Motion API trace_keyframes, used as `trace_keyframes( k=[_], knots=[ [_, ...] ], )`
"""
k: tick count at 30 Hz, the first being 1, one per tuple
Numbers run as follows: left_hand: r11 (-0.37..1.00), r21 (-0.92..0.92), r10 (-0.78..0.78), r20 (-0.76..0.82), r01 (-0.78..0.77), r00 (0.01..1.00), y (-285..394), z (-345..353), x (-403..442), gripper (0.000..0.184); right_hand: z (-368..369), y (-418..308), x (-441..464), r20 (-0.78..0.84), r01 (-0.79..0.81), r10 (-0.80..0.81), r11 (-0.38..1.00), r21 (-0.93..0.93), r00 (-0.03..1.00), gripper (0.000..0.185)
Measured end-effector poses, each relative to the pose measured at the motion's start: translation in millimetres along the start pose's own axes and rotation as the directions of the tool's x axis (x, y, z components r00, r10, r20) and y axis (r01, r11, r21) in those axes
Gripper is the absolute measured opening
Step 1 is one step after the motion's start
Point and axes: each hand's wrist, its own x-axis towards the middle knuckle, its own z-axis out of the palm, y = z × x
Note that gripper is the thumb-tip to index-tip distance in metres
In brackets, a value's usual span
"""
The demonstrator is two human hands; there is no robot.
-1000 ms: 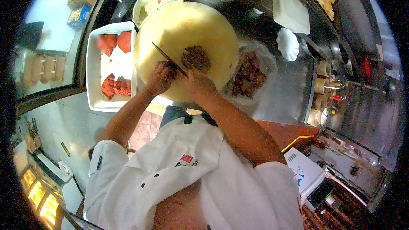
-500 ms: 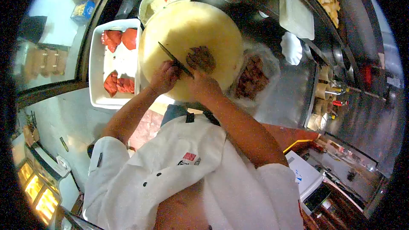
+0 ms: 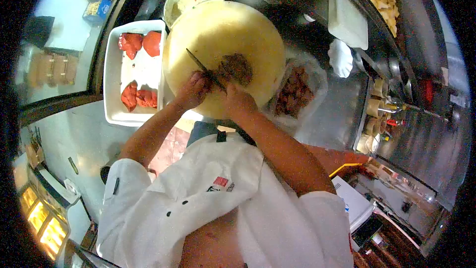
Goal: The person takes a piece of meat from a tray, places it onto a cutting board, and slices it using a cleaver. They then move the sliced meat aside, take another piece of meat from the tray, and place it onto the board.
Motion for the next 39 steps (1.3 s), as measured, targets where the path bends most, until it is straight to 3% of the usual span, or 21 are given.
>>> trace_keyframes(
  k=[5,7,8,11,16,18,21,24,31,37,39],
  knots=[
    [0.991,0.082,0.105,-0.032,-0.102,0.994,-11,20,-16,0.021,-51,-16,-24,0.154,-0.076,0.081,0.996,-0.039,0.985,0.032],
    [0.999,0.035,0.031,-0.046,-0.030,0.998,-4,11,-10,0.020,-39,-10,-21,0.183,-0.067,0.073,0.997,-0.036,0.980,0.032],
    [0.999,-0.010,-0.034,-0.056,0.034,0.998,0,8,-8,0.019,-18,0,-14,0.168,-0.054,0.060,0.998,-0.041,0.984,0.033],
    [1.000,0.012,-0.024,-0.037,0.025,0.999,-2,6,-5,0.018,19,9,-6,0.094,-0.041,0.043,0.999,-0.025,0.995,0.034],
    [1.000,0.012,0.006,-0.085,-0.005,0.996,-4,11,-5,0.017,-14,-3,2,0.009,0.049,-0.049,0.999,0.014,0.999,0.033],
    [1.000,0.010,-0.022,-0.076,0.023,0.997,-3,13,-9,0.017,-45,-19,-13,0.103,-0.020,0.019,1.000,0.006,0.995,0.032],
    [1.000,0.020,-0.001,-0.086,0.002,0.996,-3,13,-13,0.019,-66,-28,-23,0.094,-0.015,0.013,1.000,0.013,0.995,0.031],
    [0.999,0.036,-0.005,-0.082,0.008,0.997,-9,17,-16,0.020,-51,-20,-19,0.184,-0.076,0.079,0.997,-0.023,0.980,0.032],
    [0.998,0.061,-0.006,-0.044,0.008,0.999,-1,7,-10,0.018,-6,-9,-7,0.197,-0.096,0.098,0.995,-0.018,0.976,0.033],
    [0.997,0.070,-0.032,-0.017,0.034,0.999,0,13,-12,0.019,13,13,0,0.013,-0.033,0.032,0.998,0.062,0.999,0.033],
    [0.993,0.098,-0.059,-0.004,0.059,0.998,-1,13,-13,0.021,6,25,9,0.167,-0.048,0.027,0.991,0.122,0.986,0.044]
  ],
)
